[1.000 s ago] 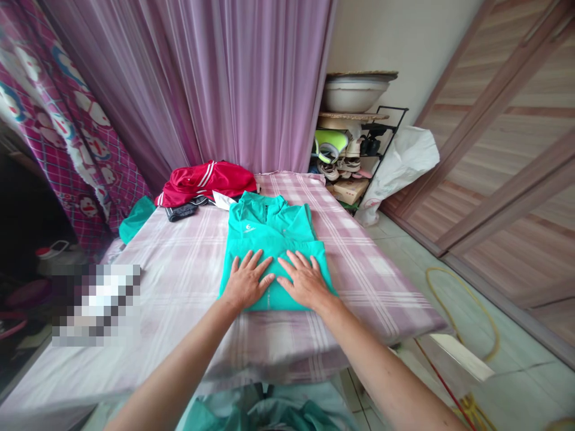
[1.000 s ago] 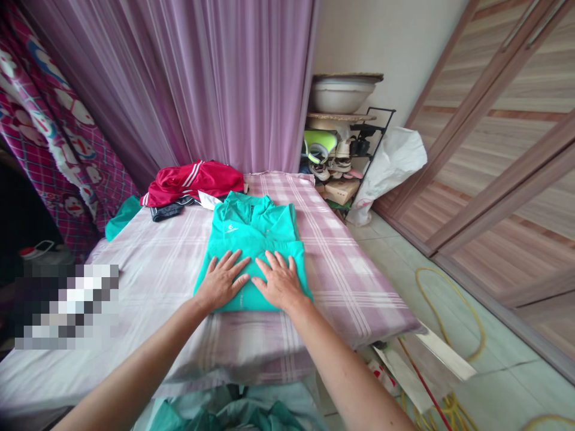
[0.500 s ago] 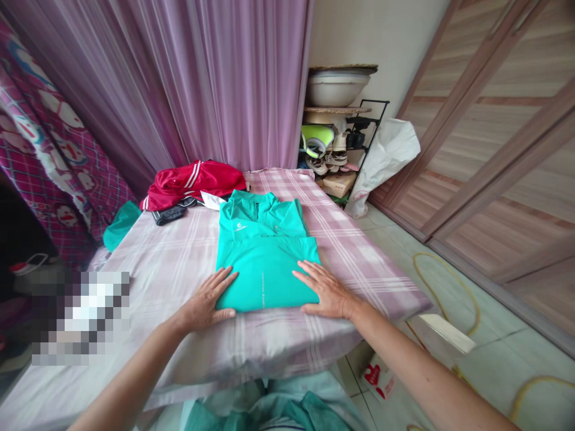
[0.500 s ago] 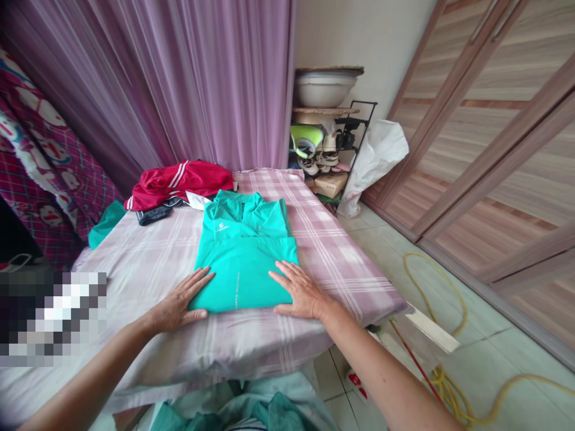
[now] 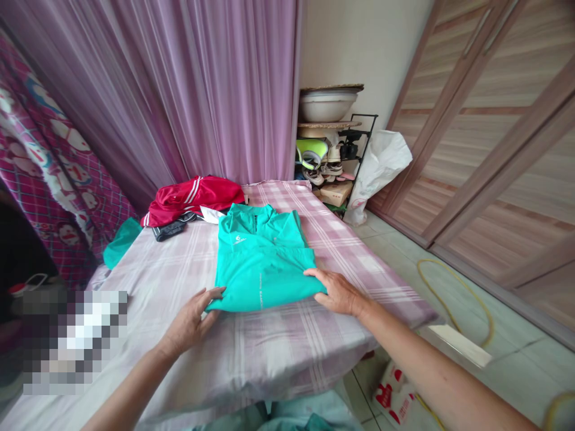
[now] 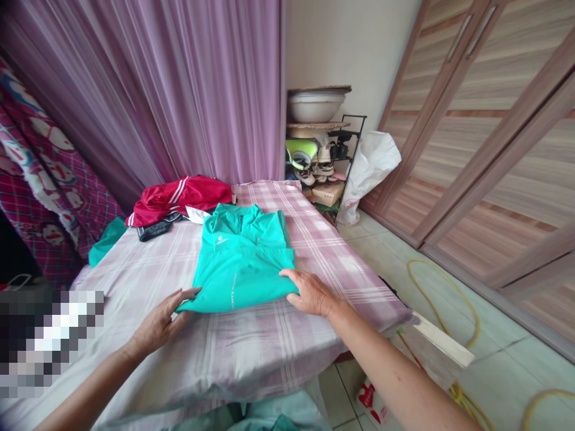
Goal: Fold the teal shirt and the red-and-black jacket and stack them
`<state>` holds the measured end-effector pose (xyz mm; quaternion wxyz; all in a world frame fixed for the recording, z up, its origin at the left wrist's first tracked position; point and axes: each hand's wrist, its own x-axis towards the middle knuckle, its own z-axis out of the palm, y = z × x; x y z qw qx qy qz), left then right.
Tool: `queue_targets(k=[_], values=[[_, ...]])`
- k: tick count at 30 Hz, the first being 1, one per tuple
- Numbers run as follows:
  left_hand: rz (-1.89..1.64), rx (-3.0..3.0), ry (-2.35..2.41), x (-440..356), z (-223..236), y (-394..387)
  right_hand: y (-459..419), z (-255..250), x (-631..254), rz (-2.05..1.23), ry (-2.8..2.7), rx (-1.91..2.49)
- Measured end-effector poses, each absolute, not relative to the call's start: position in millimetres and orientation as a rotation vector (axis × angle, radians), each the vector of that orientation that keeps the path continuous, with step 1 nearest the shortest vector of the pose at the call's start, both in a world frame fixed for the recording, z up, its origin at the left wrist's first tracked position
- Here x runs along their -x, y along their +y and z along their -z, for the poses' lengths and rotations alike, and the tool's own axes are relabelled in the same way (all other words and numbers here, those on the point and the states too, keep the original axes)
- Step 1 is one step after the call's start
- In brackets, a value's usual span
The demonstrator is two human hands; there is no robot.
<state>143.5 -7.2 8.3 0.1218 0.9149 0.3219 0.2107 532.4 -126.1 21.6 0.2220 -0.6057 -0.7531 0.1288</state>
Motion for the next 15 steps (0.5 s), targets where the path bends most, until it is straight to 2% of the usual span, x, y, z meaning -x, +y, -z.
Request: queue_targets(k=[4, 10, 15], values=[[-0.863, -2.46, 1.133, -156.4, -35.6, -17.3, -120.2, -56.0, -532.3, -0.357, -1.909, 1.742], [-0.861, -2.312, 1.223, -150.7, -106.5, -59.2, -139.4, -130.3, -540.3, -0.686, -1.921, 1.591], [-0.836, -2.234, 1.487, -168.2, -140.9, -32.7, -88.8, -142.5, -543.6, -0.514, -1.821, 1.631]])
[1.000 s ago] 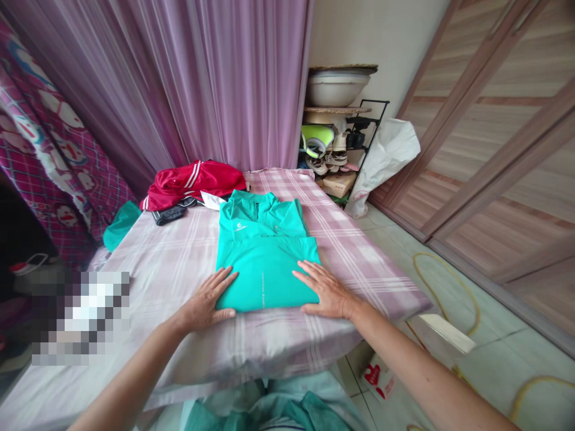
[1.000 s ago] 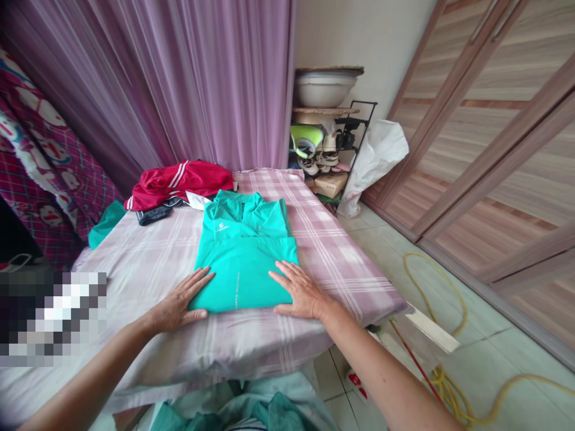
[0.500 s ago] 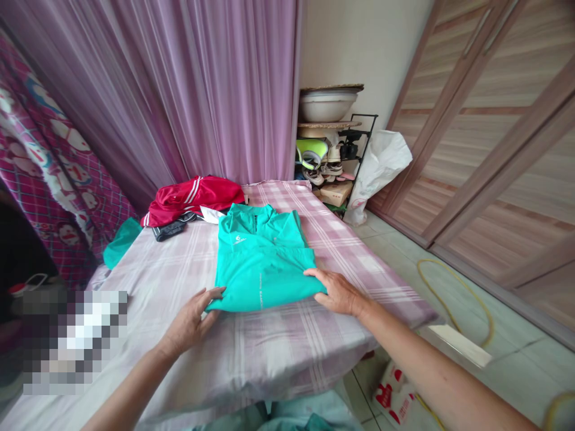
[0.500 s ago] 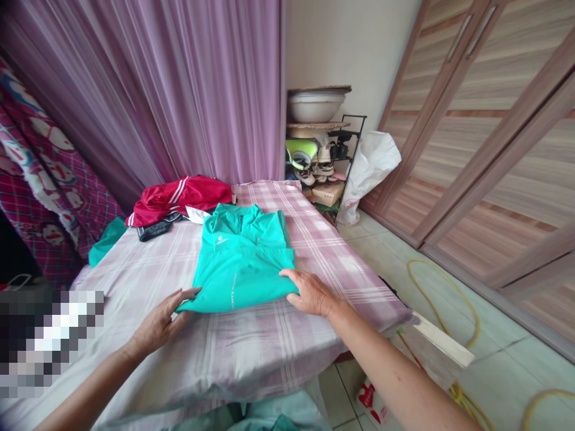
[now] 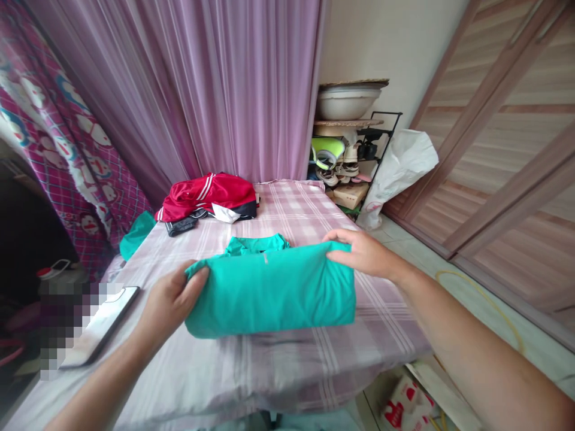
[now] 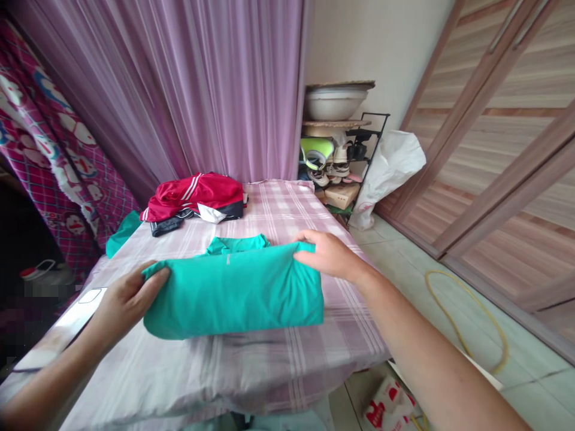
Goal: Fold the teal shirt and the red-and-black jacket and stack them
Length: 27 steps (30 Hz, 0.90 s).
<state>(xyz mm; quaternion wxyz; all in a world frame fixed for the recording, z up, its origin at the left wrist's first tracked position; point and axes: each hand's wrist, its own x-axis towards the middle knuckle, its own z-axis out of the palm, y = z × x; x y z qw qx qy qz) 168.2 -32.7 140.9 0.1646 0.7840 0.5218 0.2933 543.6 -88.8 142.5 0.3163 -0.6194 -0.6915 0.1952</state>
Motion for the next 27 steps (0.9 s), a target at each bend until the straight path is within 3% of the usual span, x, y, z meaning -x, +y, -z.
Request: queue_targets(k=[5, 9, 14, 17, 21, 27], values=[[-0.546, -2.24, 1.915, -196.7, -128.2, 71.1, 9.3, -114.8, -527.2, -0.226, -1.651, 1.936], [-0.36, -2.086, 2.054, -210.3, -98.8, 114.7, 47.6, -94.2, -511.3, -0.188, -1.658, 2.238], [-0.495, -2.473, 1.839, -246.3, -71.6, 91.9, 39.5, -82.8, -476.7, -0.06, -1.818, 2.14], [-0.36, -2.645, 1.668, -275.5, -57.4, 74.2, 30.7, -70.3, -443.4, -0.019, -1.948, 1.949], [-0.236, -2.621, 1.657, -292.2, -30.7, 70.7, 28.5, -39.8, -418.3, -0.186, -1.957, 2.105], [-0.365, -2.651, 1.634, -275.0, -7.5, 82.4, 24.7, -14.5, -453.1, -0.264, -1.777, 2.292]])
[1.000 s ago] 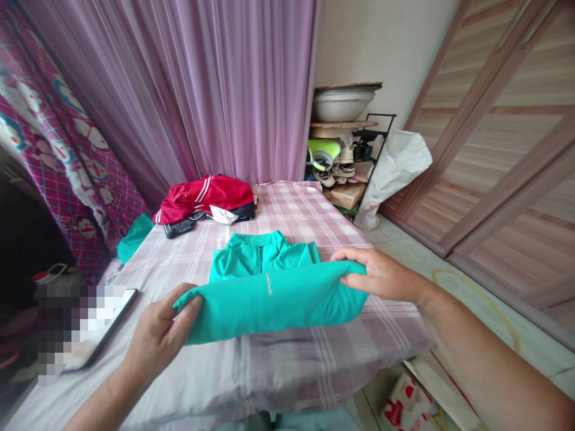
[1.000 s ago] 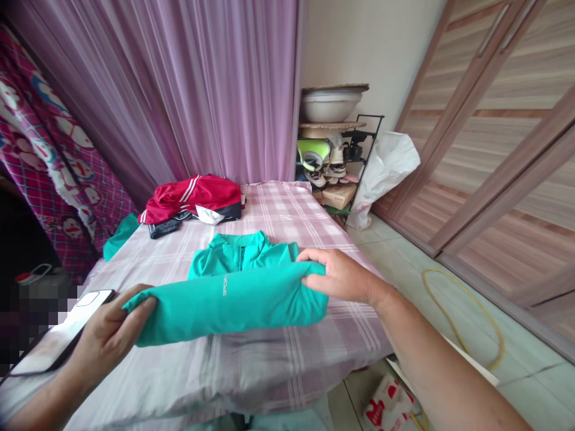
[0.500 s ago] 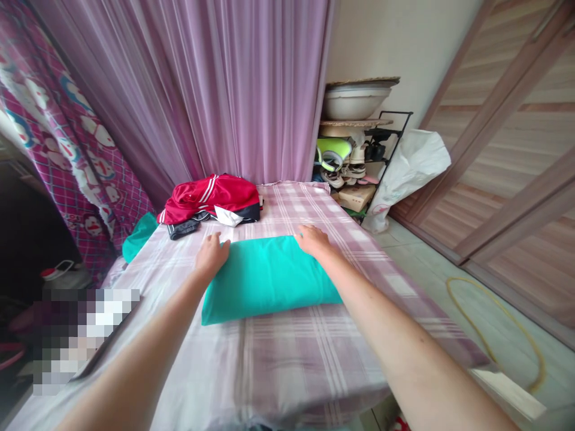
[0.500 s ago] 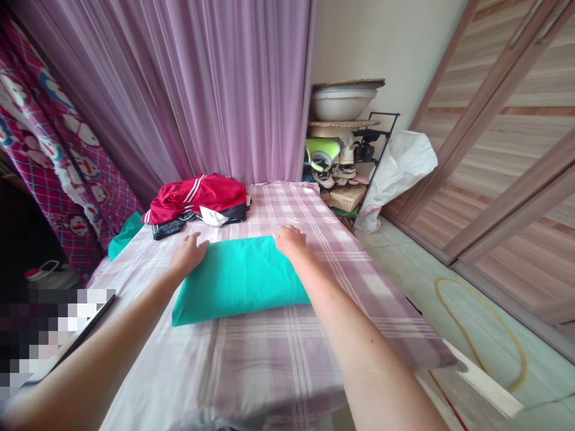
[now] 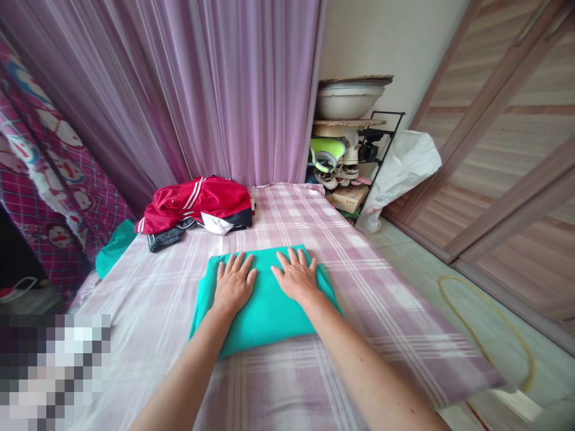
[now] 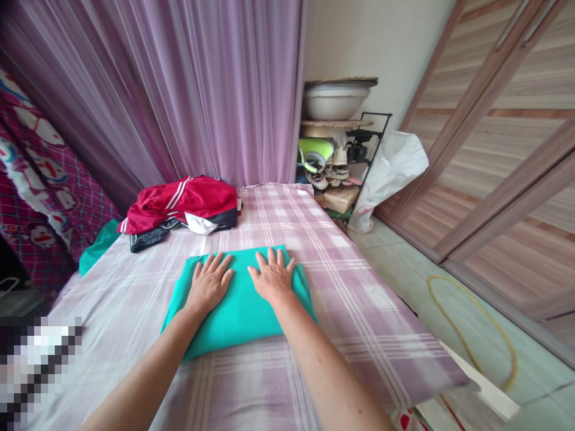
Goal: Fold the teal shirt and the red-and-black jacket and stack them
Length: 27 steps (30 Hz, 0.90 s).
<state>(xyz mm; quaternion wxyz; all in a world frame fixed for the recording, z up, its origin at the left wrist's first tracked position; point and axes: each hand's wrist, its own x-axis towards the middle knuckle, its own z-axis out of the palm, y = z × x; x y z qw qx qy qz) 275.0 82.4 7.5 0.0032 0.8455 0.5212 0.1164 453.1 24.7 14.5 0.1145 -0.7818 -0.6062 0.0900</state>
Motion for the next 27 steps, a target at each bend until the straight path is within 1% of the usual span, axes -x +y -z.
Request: queue_targets(k=[4, 9, 16, 20, 22, 25, 27], values=[[-0.454, -2.632, 1.684, -251.2, -0.9, 88.0, 10.6, -7.4, -478.9, -0.268, -1.688, 2.362], [-0.47, -2.437, 1.809, -224.2, 12.8, 93.2, 4.1, -2.9, -478.6, -0.231, -1.666, 2.396], [-0.445, -2.386, 1.814, -224.7, 12.3, 93.8, 4.7, -1.8, -479.0, -0.194, -1.671, 2.382], [-0.414, -2.374, 1.834, -228.3, 6.0, 90.5, 5.4, -19.3, -471.3, -0.184, -1.673, 2.411], [-0.412, -2.38, 1.848, -229.4, 4.6, 89.4, 8.3, -34.3, -458.1, -0.105, -1.694, 2.357], [-0.411, -2.4, 1.865, -230.3, 4.1, 88.3, 15.7, -48.7, -432.3, 0.073, -1.764, 2.138], [-0.411, -2.407, 1.868, -230.5, 3.7, 87.4, 21.2, -46.0, -418.1, 0.064, -1.822, 2.069]])
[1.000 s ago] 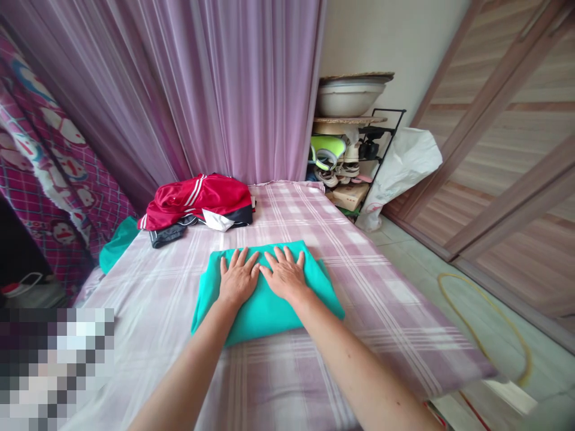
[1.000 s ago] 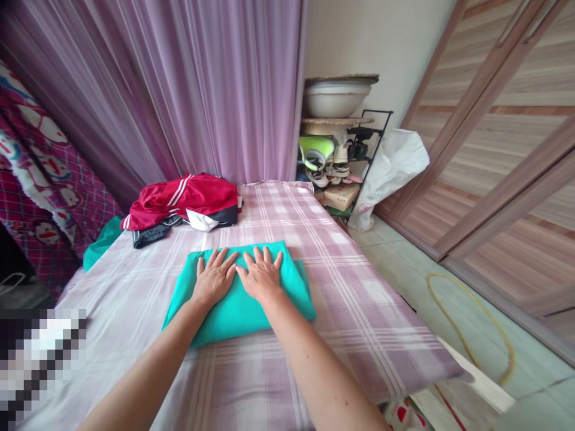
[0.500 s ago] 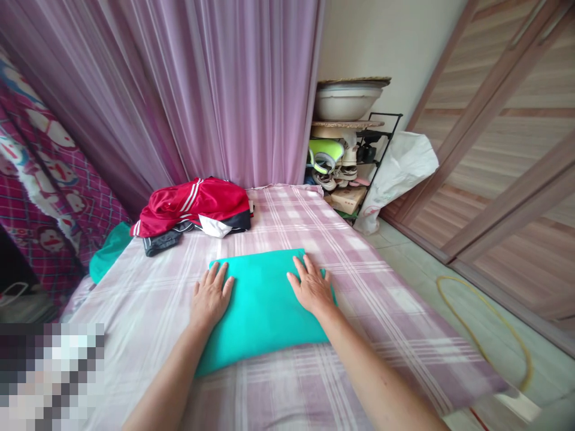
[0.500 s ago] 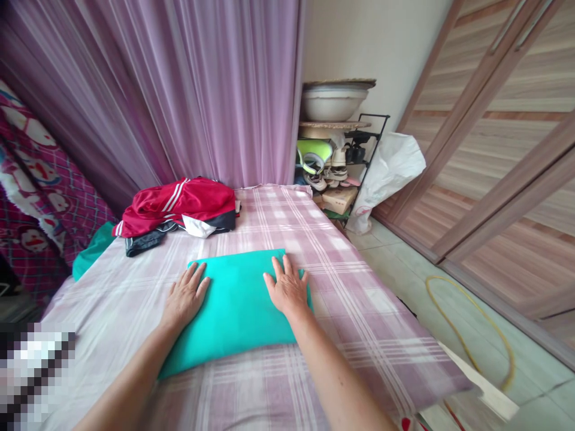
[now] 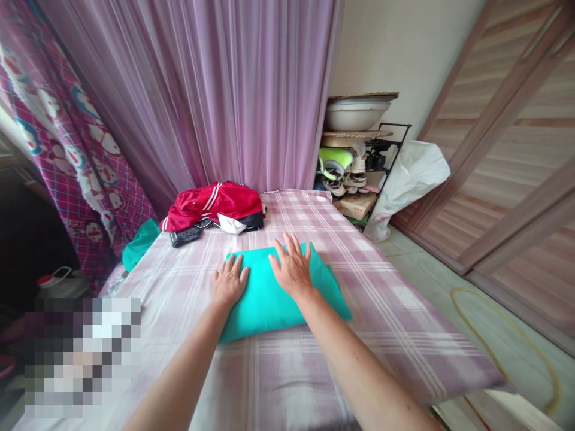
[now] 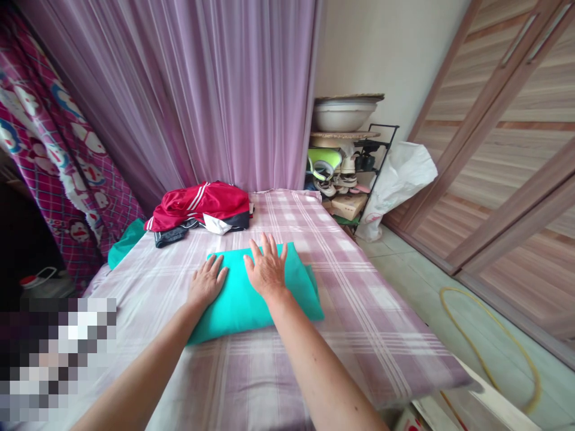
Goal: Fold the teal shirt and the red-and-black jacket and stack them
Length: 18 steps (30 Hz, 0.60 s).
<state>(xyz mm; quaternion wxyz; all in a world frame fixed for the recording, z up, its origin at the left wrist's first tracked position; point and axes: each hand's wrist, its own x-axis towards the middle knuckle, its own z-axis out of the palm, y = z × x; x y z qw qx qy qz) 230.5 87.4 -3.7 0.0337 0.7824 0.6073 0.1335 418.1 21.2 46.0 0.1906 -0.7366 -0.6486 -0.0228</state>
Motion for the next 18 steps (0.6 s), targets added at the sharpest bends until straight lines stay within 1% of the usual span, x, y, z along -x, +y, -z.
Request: queue_targets(k=[3, 5, 8, 12, 16, 18], values=[[-0.417, -2.395, 1.864, -230.4, 1.7, 85.8, 27.8, -29.8, -407.6, -0.158, -1.913, 2.157], [-0.413, -2.382, 1.857, -230.3, 0.0, 84.9, 30.6, -21.7, -407.3, -0.231, -1.927, 2.201], [-0.409, -2.374, 1.854, -230.4, -1.5, 84.0, 31.7, -23.2, -416.9, -0.246, -1.957, 2.172], [-0.408, -2.383, 1.855, -231.1, -0.5, 83.5, 27.5, -30.7, -449.1, -0.14, -1.9, 2.187], [-0.351, -2.378, 1.881, -231.8, -3.9, 84.4, 19.9, -18.4, -476.6, -0.225, -1.815, 2.284], [-0.275, -2.397, 1.901, -233.9, -10.9, 85.5, 17.4, -10.4, -479.8, -0.205, -1.792, 2.284]])
